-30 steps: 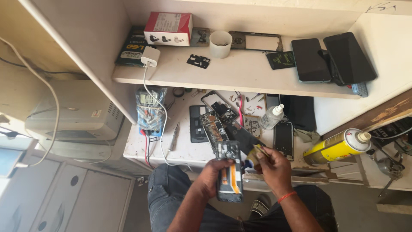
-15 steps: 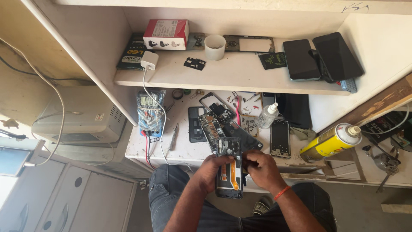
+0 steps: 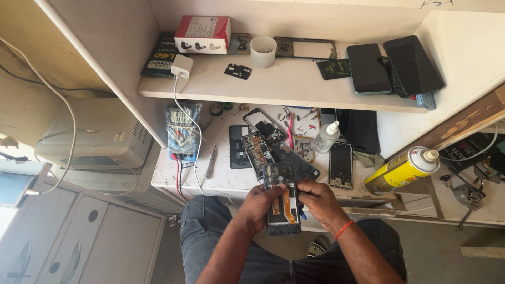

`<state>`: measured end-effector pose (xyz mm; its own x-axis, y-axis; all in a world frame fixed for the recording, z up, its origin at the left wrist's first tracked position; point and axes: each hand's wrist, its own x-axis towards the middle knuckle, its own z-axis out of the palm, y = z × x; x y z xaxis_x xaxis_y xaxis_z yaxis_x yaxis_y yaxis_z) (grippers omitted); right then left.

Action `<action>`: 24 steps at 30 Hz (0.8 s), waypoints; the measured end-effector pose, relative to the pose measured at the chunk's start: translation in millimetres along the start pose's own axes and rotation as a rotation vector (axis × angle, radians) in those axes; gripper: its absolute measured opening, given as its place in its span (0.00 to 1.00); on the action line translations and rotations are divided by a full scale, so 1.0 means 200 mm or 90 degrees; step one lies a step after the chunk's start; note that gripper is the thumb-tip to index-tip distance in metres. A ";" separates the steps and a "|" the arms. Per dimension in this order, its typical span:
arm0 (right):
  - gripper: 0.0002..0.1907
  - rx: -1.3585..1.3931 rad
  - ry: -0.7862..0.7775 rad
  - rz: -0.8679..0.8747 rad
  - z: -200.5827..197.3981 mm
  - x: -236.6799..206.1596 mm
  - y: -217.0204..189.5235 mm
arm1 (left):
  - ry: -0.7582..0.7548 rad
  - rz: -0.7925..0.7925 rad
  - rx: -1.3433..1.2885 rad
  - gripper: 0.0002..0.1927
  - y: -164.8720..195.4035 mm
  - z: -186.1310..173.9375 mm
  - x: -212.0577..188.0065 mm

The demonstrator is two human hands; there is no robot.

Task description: The person sits at a repair bench and works on a disassembled smartphone. They separate the back cover and frame, apply adhesive from a small glue bottle along the phone's edge, press the cover into place, and then handle a small tool while working over the bench with scattered phone parts.

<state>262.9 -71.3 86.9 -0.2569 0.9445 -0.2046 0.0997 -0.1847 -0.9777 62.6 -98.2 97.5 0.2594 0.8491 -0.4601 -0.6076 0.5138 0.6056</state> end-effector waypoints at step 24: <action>0.09 0.080 0.089 0.101 0.03 -0.09 -0.03 | 0.126 0.129 -0.020 0.13 0.00 -0.05 0.02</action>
<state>261.4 -88.7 96.5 -0.1106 0.9276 -0.3568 0.0057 -0.3584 -0.9336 56.6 -96.2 88.6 -0.0195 0.8923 -0.4511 -0.6564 0.3289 0.6789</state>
